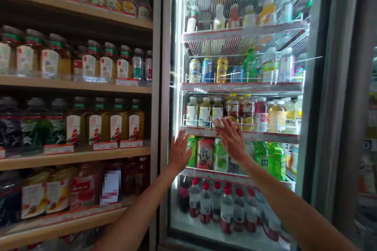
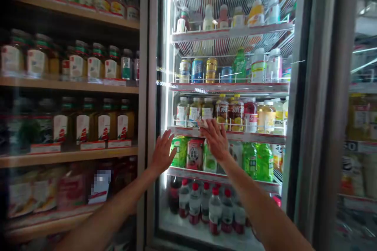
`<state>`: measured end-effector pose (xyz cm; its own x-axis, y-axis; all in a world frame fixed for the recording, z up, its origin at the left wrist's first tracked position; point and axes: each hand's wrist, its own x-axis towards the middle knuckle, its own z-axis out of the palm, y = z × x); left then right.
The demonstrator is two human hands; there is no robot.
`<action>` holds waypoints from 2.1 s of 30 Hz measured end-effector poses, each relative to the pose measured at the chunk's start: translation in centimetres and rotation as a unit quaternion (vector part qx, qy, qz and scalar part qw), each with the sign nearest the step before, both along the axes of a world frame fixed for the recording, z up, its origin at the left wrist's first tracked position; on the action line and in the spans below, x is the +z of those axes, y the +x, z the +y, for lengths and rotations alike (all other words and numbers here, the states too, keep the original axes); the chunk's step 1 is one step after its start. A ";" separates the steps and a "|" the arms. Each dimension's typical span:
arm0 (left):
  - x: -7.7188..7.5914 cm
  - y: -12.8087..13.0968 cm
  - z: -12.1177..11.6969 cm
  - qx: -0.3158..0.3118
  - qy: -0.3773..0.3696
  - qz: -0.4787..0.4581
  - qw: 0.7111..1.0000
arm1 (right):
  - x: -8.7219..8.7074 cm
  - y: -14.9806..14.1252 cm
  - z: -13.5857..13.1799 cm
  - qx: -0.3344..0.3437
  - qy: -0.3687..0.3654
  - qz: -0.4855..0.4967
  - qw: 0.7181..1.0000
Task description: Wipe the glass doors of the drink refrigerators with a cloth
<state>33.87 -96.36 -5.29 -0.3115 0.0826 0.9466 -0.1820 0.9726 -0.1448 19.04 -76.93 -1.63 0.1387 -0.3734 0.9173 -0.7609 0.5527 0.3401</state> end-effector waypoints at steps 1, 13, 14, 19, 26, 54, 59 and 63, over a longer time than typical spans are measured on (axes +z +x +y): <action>-0.3 -0.7 1.2 -0.030 -0.001 0.005 1.000 | -0.6 -0.1 0.2 0.006 0.011 0.009 1.000; -2.3 -9.9 13.8 -0.146 0.067 0.073 0.984 | -5.5 -3.7 9.3 0.028 0.108 0.057 0.992; -2.0 -10.6 14.6 -0.126 0.053 0.081 0.987 | -5.3 -4.4 10.4 0.014 0.092 0.054 0.994; -1.0 -13.3 17.0 -0.100 -0.047 0.067 0.992 | -3.6 -6.9 12.0 -0.022 -0.048 0.005 0.999; 0.6 -8.0 4.5 -0.067 -0.071 0.086 0.992 | -3.4 -7.2 11.3 -0.036 -0.057 -0.009 0.998; 0.8 -8.7 6.1 -0.122 -0.218 -0.027 0.968 | -4.3 -6.9 10.5 -0.056 -0.072 -0.021 0.996; 5.5 -5.5 -0.9 0.012 0.081 0.204 0.976 | -4.4 -6.7 10.4 -0.056 -0.072 -0.027 0.995; 4.9 -7.9 3.6 -0.042 -0.048 0.113 0.992 | -4.4 -6.6 10.3 -0.063 -0.071 -0.034 0.995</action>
